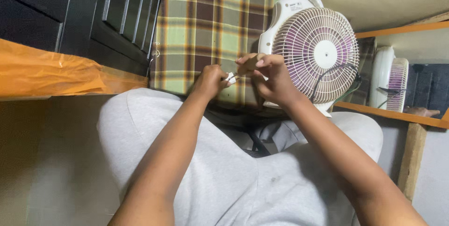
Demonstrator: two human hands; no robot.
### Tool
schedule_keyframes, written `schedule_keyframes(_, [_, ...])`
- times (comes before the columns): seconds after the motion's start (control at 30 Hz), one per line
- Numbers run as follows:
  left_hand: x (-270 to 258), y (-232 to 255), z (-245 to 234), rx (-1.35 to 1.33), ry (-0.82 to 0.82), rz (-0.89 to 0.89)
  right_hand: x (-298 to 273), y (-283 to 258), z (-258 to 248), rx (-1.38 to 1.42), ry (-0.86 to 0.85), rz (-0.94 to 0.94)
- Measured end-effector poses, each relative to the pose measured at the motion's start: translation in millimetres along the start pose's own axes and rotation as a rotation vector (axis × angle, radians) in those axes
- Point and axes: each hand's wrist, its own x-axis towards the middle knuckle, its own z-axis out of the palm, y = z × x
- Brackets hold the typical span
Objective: The person sits on the floor and uses a screwdriver to tighten screws on the power plug of a small electric fan. The person repeatedly adjusts the plug and tightens the screws throughout the clip.
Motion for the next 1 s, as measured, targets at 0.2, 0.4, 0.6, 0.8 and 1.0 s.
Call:
schedule_keyframes(0.2, [-1.0, 0.4, 0.3, -0.008, 0.034, 0.018, 9.9, -0.4, 4.7, 0.018, -0.015, -0.053])
schedule_keyframes(0.4, [-5.4, 4.3, -3.5, -0.035, -0.041, -0.065, -1.3, 11.6, 23.4, -0.147, 0.376, -0.073])
schedule_keyframes(0.6, [-5.7, 4.8, -5.2, -0.054, 0.008, 0.038, 1.4, 13.3, 14.3, -0.109, 0.306, -0.05])
schedule_keyframes(0.8, [-2.5, -4.4, 0.0, -0.054, 0.024, 0.044, 17.0, -2.1, -1.2, -0.002, 0.102, 0.042])
schedule_keyframes(1.0, [0.1, -9.3, 7.7, -0.024, 0.096, 0.169, 28.5, -17.7, -2.7, -0.064, -0.129, -0.076])
